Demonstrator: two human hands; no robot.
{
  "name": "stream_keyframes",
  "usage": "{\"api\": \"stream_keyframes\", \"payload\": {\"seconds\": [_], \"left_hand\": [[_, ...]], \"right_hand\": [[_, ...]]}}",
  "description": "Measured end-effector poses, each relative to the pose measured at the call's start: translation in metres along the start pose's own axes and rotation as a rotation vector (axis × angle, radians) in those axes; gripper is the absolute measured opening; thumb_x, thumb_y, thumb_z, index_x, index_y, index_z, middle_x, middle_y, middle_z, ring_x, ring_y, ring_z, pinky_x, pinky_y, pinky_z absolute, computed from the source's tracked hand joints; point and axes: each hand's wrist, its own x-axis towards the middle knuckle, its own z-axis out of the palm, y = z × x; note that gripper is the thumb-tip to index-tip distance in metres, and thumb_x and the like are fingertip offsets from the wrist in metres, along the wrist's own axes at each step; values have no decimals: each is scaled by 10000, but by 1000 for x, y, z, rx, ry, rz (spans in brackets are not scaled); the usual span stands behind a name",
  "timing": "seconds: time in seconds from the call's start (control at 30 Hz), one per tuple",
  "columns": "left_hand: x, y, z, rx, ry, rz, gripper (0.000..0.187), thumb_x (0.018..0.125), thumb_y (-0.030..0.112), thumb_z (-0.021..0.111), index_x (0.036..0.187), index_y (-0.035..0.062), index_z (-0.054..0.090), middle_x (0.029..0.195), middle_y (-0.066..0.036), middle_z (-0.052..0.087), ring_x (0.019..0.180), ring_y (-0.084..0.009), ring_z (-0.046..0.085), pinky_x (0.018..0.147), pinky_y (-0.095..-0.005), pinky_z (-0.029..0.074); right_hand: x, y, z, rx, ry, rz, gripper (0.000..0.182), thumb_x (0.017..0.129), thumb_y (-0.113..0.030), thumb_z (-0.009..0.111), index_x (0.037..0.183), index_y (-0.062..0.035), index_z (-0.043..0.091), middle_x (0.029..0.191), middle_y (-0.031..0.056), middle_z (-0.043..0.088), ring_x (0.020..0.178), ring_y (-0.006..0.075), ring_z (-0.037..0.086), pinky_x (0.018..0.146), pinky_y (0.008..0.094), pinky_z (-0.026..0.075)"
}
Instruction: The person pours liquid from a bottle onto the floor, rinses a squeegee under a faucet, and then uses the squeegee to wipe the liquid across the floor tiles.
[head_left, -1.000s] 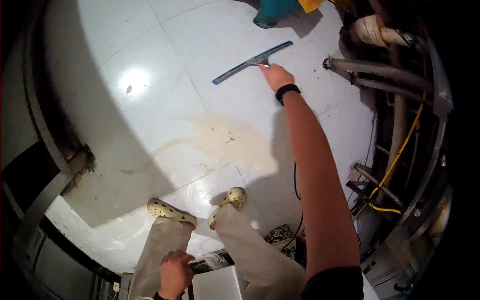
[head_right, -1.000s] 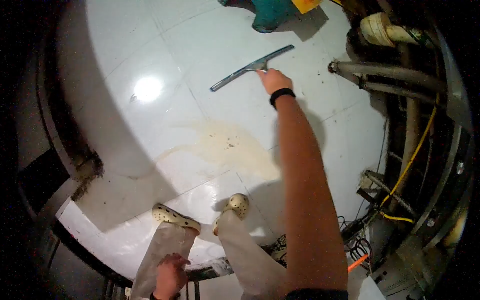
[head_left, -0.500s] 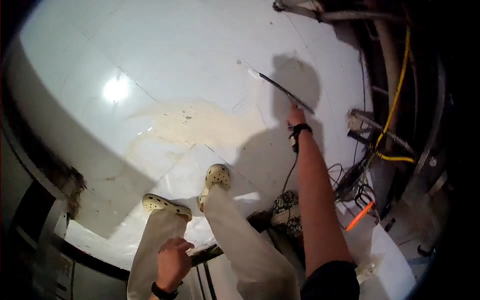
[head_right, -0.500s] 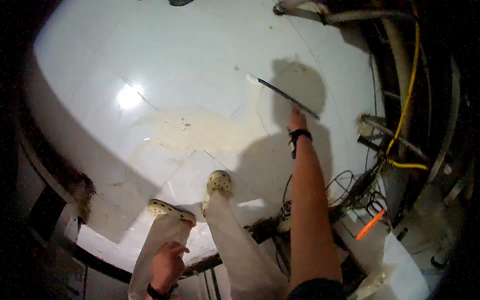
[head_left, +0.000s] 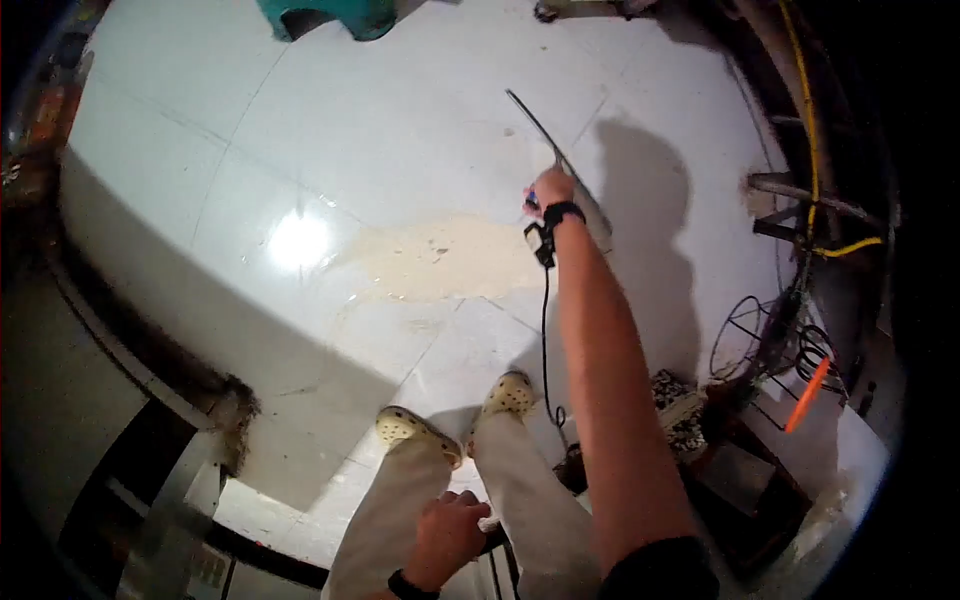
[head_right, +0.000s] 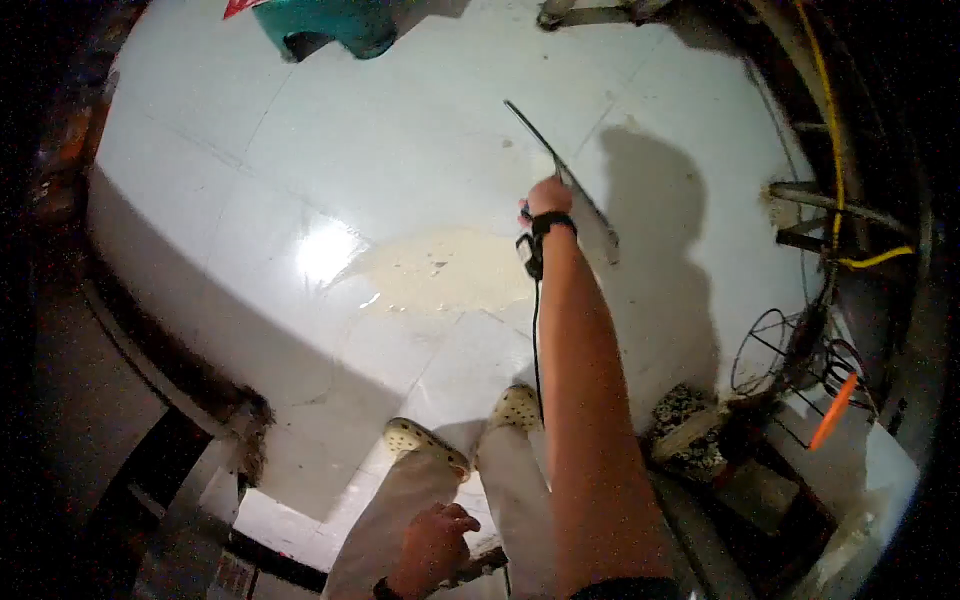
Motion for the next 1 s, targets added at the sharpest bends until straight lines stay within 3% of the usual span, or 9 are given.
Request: {"api": "stream_keyframes", "payload": {"seconds": [0.07,0.2,0.27,0.4,0.43,0.6,0.7,0.87,1.0], "left_hand": [[-8,2,2,57,-25,22,147,794,267,650,880,173,724,933,-29,654,905,-247,621,777,-387,507],[-10,1,6,64,-16,-2,104,788,219,641,840,157,706,905,-27,644,893,-247,615,752,-397,505],[-8,4,5,41,7,-15,106,759,215,664,839,158,705,890,-32,638,884,-250,615,739,-398,505],[-6,9,10,-19,-18,-91,169,711,133,647,865,163,711,938,-31,648,902,-255,607,768,-392,512],[-2,9,9,-25,-83,-139,257,686,50,611,891,164,716,990,-25,658,942,-260,596,804,-395,520],[3,4,-6,-19,-29,-59,263,694,26,577,880,154,712,970,-27,664,910,-268,610,780,-398,518],[-1,4,-11,-53,52,-115,259,686,20,581,866,148,714,961,-30,667,892,-274,622,768,-402,514],[9,18,-15,-77,52,-47,253,682,12,593,862,141,715,970,-32,668,893,-270,626,765,-395,514],[13,30,-2,-48,-40,11,249,684,13,592,864,134,714,972,-30,668,884,-265,621,771,-388,515]], "right_hand": [[28,17,36,-275,-205,-158,241,980,-294,438,949,-82,549,825,93,639,784,223,639,580,414,538],[-14,56,116,-853,-18,-711,354,958,-309,471,1049,-1,620,981,231,676,894,357,668,757,466,536],[-85,66,129,-769,-124,-592,395,950,-366,490,1055,-8,618,1024,241,662,989,393,638,843,502,509],[-139,106,134,-1207,-291,-730,516,938,-410,518,1323,-68,484,1059,194,669,995,371,642,825,498,516],[-143,103,130,-1146,-285,-801,430,947,-429,475,980,-53,680,1015,175,680,943,365,646,823,481,511],[-80,33,117,-1394,-242,-1103,471,923,-513,504,1019,-88,682,1054,132,679,984,332,646,838,447,509],[-35,-21,80,-1282,-177,-907,528,930,-524,479,958,-35,677,1001,193,679,965,376,643,820,475,507],[20,-39,-52,-1045,18,-573,588,950,-492,408,1101,36,621,1125,281,607,1097,427,565,953,499,429],[53,12,-169,-1222,27,-486,411,1005,-306,341,1266,-31,500,1002,255,650,883,374,668,739,448,545]]}}
